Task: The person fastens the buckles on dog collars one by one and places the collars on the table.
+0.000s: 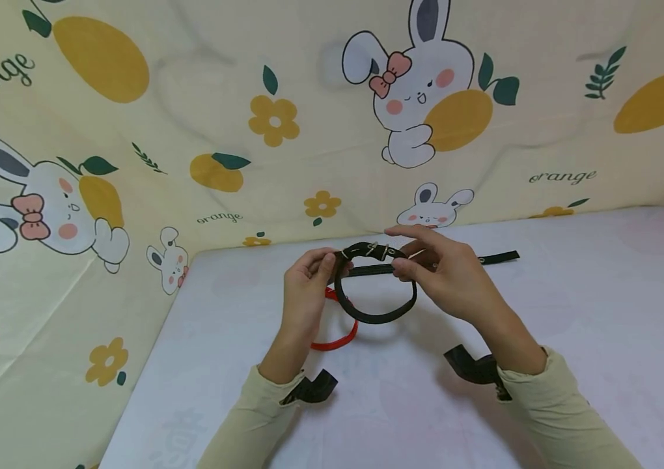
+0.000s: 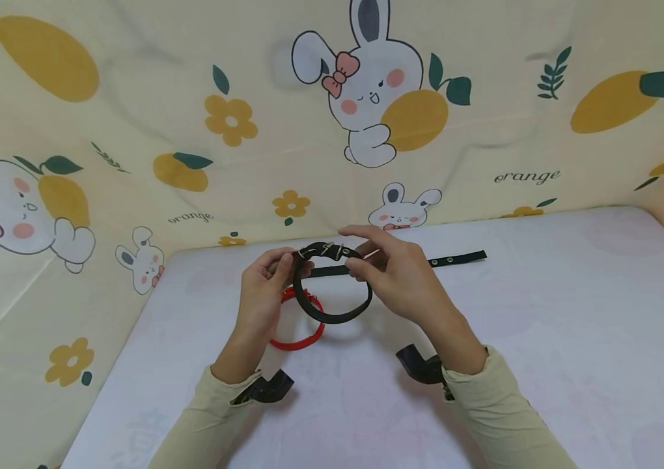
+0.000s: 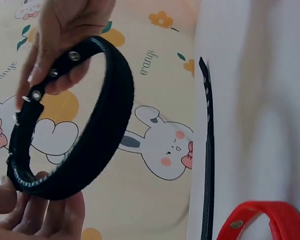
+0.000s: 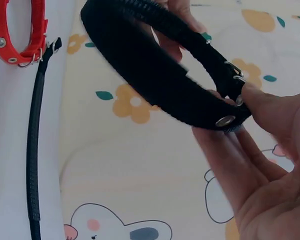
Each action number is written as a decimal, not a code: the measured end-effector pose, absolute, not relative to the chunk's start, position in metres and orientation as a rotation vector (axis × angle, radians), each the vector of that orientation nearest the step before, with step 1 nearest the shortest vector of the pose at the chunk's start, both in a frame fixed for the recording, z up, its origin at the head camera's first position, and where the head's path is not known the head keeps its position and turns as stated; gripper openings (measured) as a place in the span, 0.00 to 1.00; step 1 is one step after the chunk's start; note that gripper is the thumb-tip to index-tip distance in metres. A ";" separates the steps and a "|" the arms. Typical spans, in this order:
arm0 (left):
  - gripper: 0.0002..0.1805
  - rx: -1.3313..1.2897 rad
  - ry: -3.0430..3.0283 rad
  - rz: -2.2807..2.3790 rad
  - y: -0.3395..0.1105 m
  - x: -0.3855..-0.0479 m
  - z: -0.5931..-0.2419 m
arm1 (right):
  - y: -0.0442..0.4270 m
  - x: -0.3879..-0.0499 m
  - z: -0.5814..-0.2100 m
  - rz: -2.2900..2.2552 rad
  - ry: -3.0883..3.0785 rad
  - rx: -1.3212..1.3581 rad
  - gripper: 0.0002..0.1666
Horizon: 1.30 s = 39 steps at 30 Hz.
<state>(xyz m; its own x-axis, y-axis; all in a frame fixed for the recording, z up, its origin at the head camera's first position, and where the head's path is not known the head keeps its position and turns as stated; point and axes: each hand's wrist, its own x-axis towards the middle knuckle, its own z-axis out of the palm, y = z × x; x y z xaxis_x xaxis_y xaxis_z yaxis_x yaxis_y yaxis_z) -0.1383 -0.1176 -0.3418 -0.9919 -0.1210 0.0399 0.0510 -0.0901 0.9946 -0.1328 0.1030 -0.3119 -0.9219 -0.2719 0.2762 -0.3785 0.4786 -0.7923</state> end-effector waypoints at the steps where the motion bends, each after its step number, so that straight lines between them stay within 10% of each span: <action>1: 0.11 0.078 -2.037 -2.237 -0.118 -0.139 -0.342 | 0.103 -0.133 -0.312 1.452 -2.591 0.593 0.26; 18: 0.22 -0.397 -2.342 -2.081 -0.142 -0.139 -0.333 | 0.107 -0.136 -0.314 1.650 -2.589 0.550 0.11; 28: 0.13 -0.340 -2.312 -1.960 -0.137 -0.136 -0.335 | 0.106 -0.138 -0.313 1.679 -2.579 0.563 0.11; 39: 0.12 -0.026 -2.243 -1.964 -0.137 -0.139 -0.332 | 0.126 -0.140 -0.311 1.640 -2.727 1.022 0.61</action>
